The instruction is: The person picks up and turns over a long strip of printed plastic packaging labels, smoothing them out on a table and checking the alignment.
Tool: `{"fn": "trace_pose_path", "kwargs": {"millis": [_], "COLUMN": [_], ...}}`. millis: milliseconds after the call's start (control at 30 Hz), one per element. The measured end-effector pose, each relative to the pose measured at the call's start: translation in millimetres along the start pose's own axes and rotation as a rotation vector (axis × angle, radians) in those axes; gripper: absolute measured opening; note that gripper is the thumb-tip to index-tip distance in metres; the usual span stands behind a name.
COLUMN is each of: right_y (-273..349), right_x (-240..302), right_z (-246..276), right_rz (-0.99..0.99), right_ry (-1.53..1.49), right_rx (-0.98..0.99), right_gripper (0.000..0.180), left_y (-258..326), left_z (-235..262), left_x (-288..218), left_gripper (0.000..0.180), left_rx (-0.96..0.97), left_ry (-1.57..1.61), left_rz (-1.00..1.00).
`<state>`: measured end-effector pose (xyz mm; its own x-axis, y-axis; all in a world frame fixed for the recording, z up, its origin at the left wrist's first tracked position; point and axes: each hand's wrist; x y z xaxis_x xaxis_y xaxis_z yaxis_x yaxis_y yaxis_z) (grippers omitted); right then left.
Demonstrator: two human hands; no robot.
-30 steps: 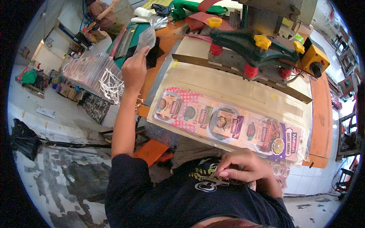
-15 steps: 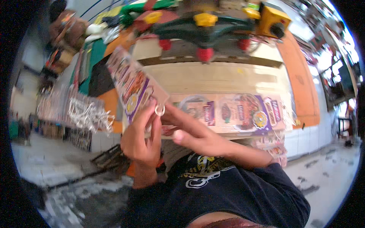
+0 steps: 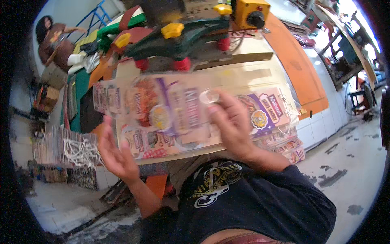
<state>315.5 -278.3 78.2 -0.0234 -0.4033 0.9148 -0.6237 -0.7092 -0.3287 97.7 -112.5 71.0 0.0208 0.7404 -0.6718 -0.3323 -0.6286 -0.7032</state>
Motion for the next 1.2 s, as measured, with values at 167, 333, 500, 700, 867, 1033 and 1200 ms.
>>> {"fn": "trace_pose_path", "kwargs": {"millis": [167, 333, 500, 700, 867, 1033, 1200], "right_y": [-2, 0, 3, -3, -35, -72, -85], "right_x": [7, 21, 42, 45, 34, 7, -15], "right_z": [79, 186, 228, 243, 212, 231, 240], "right_rz": [0.12, 0.215, -0.013, -0.269, -0.322, -0.198, -0.326], "right_ry": [0.183, 0.004, -0.038, 0.363, 0.633, 0.885, 0.787], "right_rx": [-0.395, -0.347, -0.275, -0.207, -0.018, 0.113, 0.143], "right_gripper": [0.038, 0.041, 0.04, 0.041, 0.04, 0.03, 0.029], "left_y": [-50, -58, -32, -42, -67, -77, -69], "left_z": [60, 97, 104, 84, 55, 45, 40], "left_x": [34, 45, 45, 65, 89, 140, 162], "left_gripper": [0.057, 0.047, 0.037, 0.032, 0.036, 0.03, 0.03], "left_rx": [-0.218, -0.16, -0.079, 0.322, 0.401, 0.467, 0.456], "left_ry": [-0.575, -0.235, 0.42, -0.163, -0.374, -0.547, -0.504], "left_rz": [0.314, 0.625, 0.673, 0.744, 0.765, 0.449, 0.342]}}
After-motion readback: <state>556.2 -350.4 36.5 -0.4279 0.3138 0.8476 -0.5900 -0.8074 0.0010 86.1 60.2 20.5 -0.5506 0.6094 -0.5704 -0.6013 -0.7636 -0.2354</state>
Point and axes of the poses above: each hand's wrist, its own y-axis away from the middle knuckle, its own z-axis out of the back of the hand, x = y × z, and after that the axes turned 4 degrees about z, right-handed
